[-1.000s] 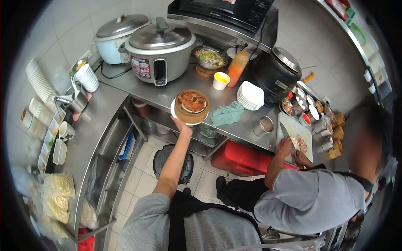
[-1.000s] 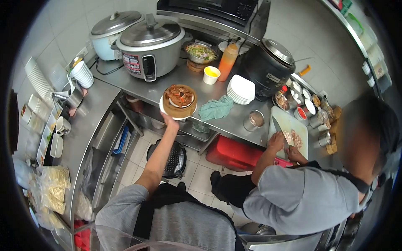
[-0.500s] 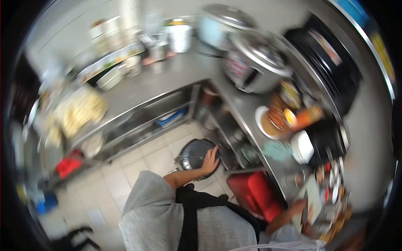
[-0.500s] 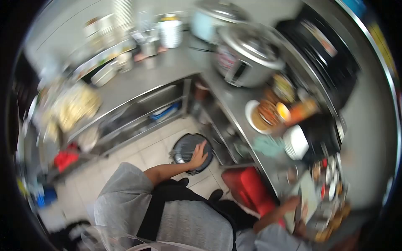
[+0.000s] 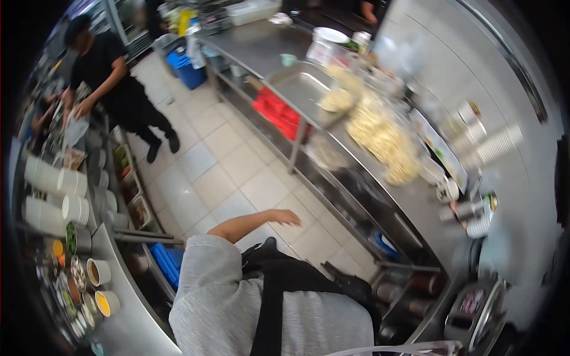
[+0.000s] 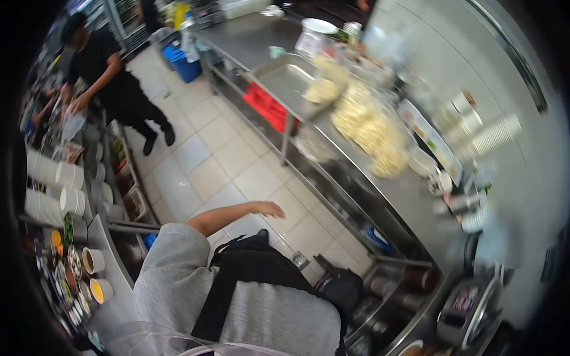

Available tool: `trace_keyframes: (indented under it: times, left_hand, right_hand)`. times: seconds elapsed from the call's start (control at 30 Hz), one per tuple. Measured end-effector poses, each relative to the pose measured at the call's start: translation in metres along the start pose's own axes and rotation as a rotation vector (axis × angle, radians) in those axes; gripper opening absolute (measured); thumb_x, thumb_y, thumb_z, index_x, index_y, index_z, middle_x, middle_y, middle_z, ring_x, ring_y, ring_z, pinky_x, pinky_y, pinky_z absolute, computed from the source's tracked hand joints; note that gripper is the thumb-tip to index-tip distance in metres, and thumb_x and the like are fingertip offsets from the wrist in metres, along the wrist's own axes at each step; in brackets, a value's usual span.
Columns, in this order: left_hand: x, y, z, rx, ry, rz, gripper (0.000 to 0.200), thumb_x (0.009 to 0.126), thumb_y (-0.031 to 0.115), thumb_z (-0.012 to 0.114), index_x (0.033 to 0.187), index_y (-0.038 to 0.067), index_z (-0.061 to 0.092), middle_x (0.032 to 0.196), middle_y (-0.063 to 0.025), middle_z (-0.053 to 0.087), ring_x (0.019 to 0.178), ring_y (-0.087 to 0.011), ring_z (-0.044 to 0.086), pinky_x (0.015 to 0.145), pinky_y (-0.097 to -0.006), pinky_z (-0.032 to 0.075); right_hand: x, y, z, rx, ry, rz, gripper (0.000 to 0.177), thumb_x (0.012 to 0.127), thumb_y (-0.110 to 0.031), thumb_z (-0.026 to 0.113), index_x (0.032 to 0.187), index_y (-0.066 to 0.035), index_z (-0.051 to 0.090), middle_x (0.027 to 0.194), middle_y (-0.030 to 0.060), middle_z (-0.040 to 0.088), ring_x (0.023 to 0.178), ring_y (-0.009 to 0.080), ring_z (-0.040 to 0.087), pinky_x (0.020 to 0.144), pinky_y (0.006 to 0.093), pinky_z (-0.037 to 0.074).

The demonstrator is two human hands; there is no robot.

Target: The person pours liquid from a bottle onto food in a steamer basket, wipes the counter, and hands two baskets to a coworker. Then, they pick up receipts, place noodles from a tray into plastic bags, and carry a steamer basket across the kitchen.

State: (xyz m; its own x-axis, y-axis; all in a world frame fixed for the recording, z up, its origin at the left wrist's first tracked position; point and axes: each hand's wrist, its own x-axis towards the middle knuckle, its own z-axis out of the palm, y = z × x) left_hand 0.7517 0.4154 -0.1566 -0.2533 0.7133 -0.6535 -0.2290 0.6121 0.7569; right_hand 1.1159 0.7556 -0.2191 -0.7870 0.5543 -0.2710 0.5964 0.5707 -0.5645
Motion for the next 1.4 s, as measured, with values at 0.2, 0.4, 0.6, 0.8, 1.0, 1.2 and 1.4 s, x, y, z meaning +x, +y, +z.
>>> trace_keyframes:
  times: [0.2,0.4,0.6,0.8,1.0,1.2,1.4]
  left_hand:
    - [-0.081,0.136,0.056,-0.462,-0.907,0.480,0.029,0.094,0.024,0.043,0.109,0.006,0.059,0.110,-0.0062,0.060,0.107,-0.0165,0.053,0.088,-0.0276,0.040]
    - [-0.152,0.103,-0.050,-0.525,-0.632,0.660,0.026,0.092,0.021,0.045,0.107,0.005,0.059,0.108,-0.0071,0.060,0.104,-0.0168,0.054,0.087,-0.0276,0.040]
    - [-0.213,0.026,-0.203,-0.594,-0.216,0.577,0.024,0.091,0.018,0.048,0.106,0.003,0.059,0.105,-0.0081,0.061,0.102,-0.0172,0.054,0.087,-0.0277,0.040]
    - [-0.242,0.094,-0.328,-0.358,-0.290,0.576,0.022,0.089,0.014,0.050,0.104,0.002,0.059,0.103,-0.0091,0.061,0.100,-0.0176,0.055,0.086,-0.0277,0.041]
    - [-0.258,0.164,-0.417,-0.099,-0.316,0.693,0.020,0.087,0.011,0.053,0.102,0.000,0.059,0.100,-0.0101,0.061,0.097,-0.0180,0.056,0.086,-0.0277,0.041]
    - [-0.312,0.009,-0.534,-0.195,0.783,0.532,0.017,0.087,0.008,0.056,0.104,0.003,0.058,0.091,-0.0072,0.061,0.088,-0.0163,0.059,0.077,-0.0284,0.046]
    - [-0.391,-0.058,-0.649,-1.000,1.354,0.411,0.044,0.095,0.031,0.043,0.131,0.008,0.035,0.121,-0.0106,0.046,0.109,-0.0169,0.048,0.089,-0.0359,0.042]
  right_hand:
    - [0.125,-0.106,0.070,-0.156,-0.664,-0.076,0.045,0.080,-0.040,0.058,0.109,-0.006,0.059,0.104,0.0159,0.062,0.095,0.0297,0.059,0.079,0.0389,0.047]
    - [0.223,-0.140,0.127,-0.606,-0.990,-0.236,0.048,0.078,-0.041,0.060,0.109,-0.005,0.060,0.105,0.0173,0.062,0.096,0.0308,0.059,0.080,0.0395,0.047]
    - [0.311,-0.339,0.236,-0.809,-0.942,-0.499,0.061,0.065,-0.036,0.073,0.114,-0.006,0.053,0.113,0.0199,0.057,0.103,0.0341,0.056,0.084,0.0440,0.046]
    - [0.330,-0.606,0.324,-0.677,-0.599,-1.038,0.023,0.078,-0.011,0.050,0.099,-0.004,0.056,0.105,0.0172,0.056,0.102,0.0364,0.053,0.081,0.0523,0.044]
    - [0.294,-0.878,0.404,0.010,-0.847,-1.230,0.022,0.071,-0.007,0.055,0.092,-0.009,0.059,0.084,0.0151,0.061,0.080,0.0344,0.059,0.073,0.0443,0.047]
    - [0.276,-1.051,0.408,0.743,-0.774,-1.026,0.020,0.067,-0.004,0.069,0.082,-0.003,0.055,0.085,0.0069,0.054,0.076,0.0166,0.056,0.066,0.0291,0.048]
    - [0.276,-1.140,0.429,0.786,-1.030,-0.883,0.014,0.076,-0.002,0.065,0.086,-0.003,0.055,0.095,0.0044,0.051,0.082,0.0124,0.054,0.073,0.0253,0.047]
